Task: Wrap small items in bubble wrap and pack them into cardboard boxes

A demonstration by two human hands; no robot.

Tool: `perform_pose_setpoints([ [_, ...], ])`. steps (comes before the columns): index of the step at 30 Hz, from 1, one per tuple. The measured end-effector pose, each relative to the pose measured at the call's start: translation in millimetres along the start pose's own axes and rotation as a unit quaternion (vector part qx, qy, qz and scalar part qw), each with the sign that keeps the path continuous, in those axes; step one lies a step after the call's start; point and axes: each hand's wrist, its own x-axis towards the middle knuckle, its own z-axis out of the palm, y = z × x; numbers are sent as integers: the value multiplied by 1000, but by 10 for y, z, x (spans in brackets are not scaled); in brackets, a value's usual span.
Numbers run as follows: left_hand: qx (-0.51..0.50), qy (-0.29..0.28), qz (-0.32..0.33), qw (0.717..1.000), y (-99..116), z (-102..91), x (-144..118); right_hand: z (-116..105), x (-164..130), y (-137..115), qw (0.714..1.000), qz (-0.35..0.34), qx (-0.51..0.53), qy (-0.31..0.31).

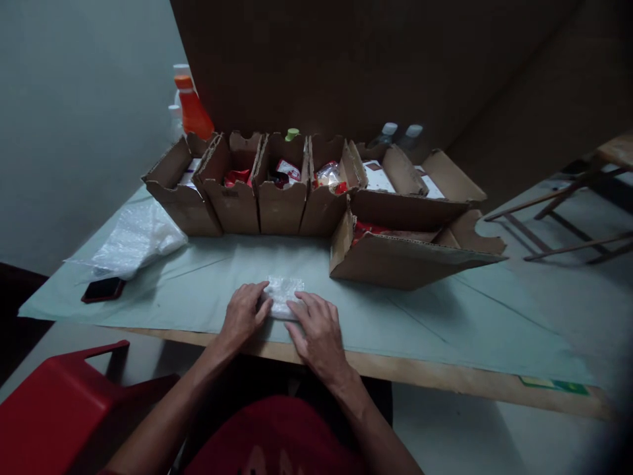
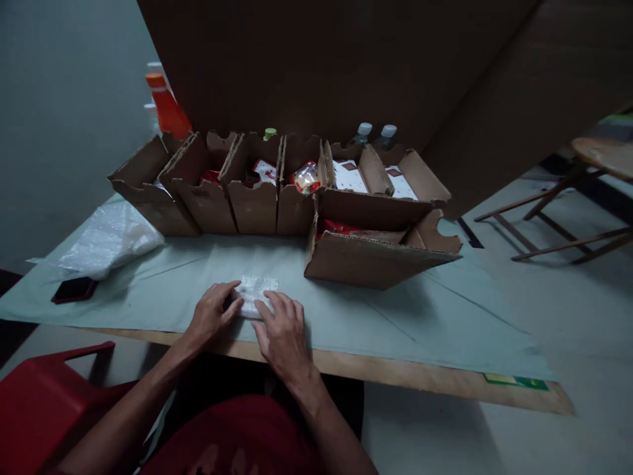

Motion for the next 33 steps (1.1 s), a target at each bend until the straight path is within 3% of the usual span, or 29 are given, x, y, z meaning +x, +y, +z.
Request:
perform_pose_setpoints([
  [3,-22,60,-33,997,31,-23,-12,78,99,56,999,-18,6,-36],
  [5,-95,81,-86,988,94,-81,-100,132,163,109,998,27,50,-12],
  [8,-278,41,-196,939,246,-147,-259,169,194,111,976,134,169,42],
  [11,-415,-34,-238,877,416,-142,-333,137,126,6,934,175,311,2],
  [13,-431,-49,-236,870,505,-116,-322,76,52,-46,927,165,337,-19],
  [15,-408,-37,-232,883,565,-92,-287,-34,-17,-33,939,156,307,-2],
  [17,-368,-35,-203,907,612,-76,-252,-198,-71,36,944,155,291,14],
  [20,-311,-108,-92,940,699,-56,-228,-468,-119,154,929,142,338,-46],
  [23,-268,-203,2,942,789,-19,-221,-632,-149,227,918,130,359,-102],
  [25,-237,-228,26,944,827,7,-190,-679,-174,278,925,148,335,-100],
  [27,-209,-197,49,957,860,24,-99,-735,-202,354,933,178,301,-91],
  [29,-184,-121,95,971,925,29,79,-860,-225,450,934,199,282,-91],
  [33,-143,28,197,970,1224,79,635,-1393,-222,650,942,191,265,-79],
])
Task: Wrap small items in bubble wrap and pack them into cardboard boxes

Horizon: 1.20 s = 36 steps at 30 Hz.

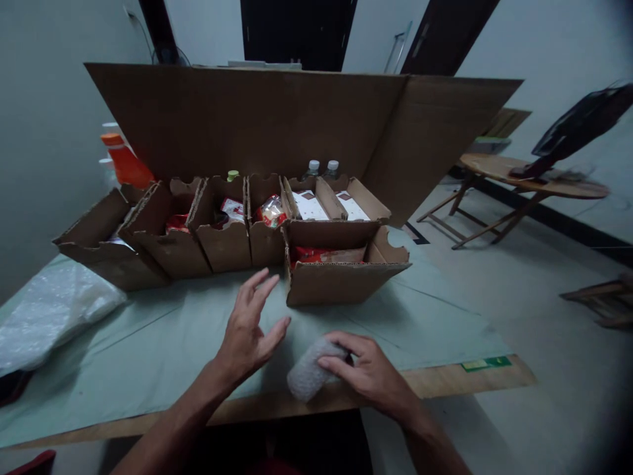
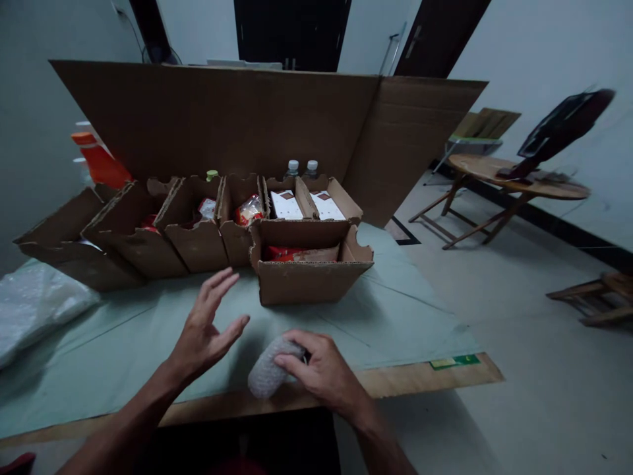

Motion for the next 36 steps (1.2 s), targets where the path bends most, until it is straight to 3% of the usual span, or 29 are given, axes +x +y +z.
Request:
perform_pose_setpoints([
  [2,0,30,19,999,34,128,282,-348,-21,-110,997,-23,-19,64],
  [4,-24,41,14,999,58,282,431,-679,-1,-239,979,-49,-26,197],
  [6,-55,62,3,997,66,442,422,-948,89,-368,936,-68,-19,344],
  [8,-82,104,-6,991,61,586,306,-1121,263,-481,912,-84,-21,401],
  [10,-106,139,-15,985,50,695,170,-1182,510,-556,938,-100,-57,326],
  [13,-131,151,-22,980,38,778,61,-1095,943,-573,979,-99,-146,105],
  [15,-138,147,-25,979,32,790,61,-991,1215,-536,978,-83,-193,-7],
  [17,-137,142,-28,980,24,783,81,-931,1435,-498,966,-73,-237,-70],
  [20,-129,137,-30,982,8,769,91,-1006,1630,-489,940,-51,-325,-88],
  [23,-130,129,-27,983,-3,773,73,-1152,1677,-526,923,-25,-377,-71],
  [25,-137,129,-25,982,-2,783,61,-1153,1676,-540,910,-27,-403,-96],
  [29,-137,140,-30,980,3,793,56,-822,1713,-500,851,-47,-476,-215],
  [32,-133,137,-26,981,0,781,65,-557,1790,-461,818,-33,-512,-260],
  [34,-130,132,-27,982,0,768,79,-527,1837,-455,816,-26,-501,-287],
  [36,-129,129,-30,983,7,749,102,-645,1837,-466,836,-32,-459,-298],
])
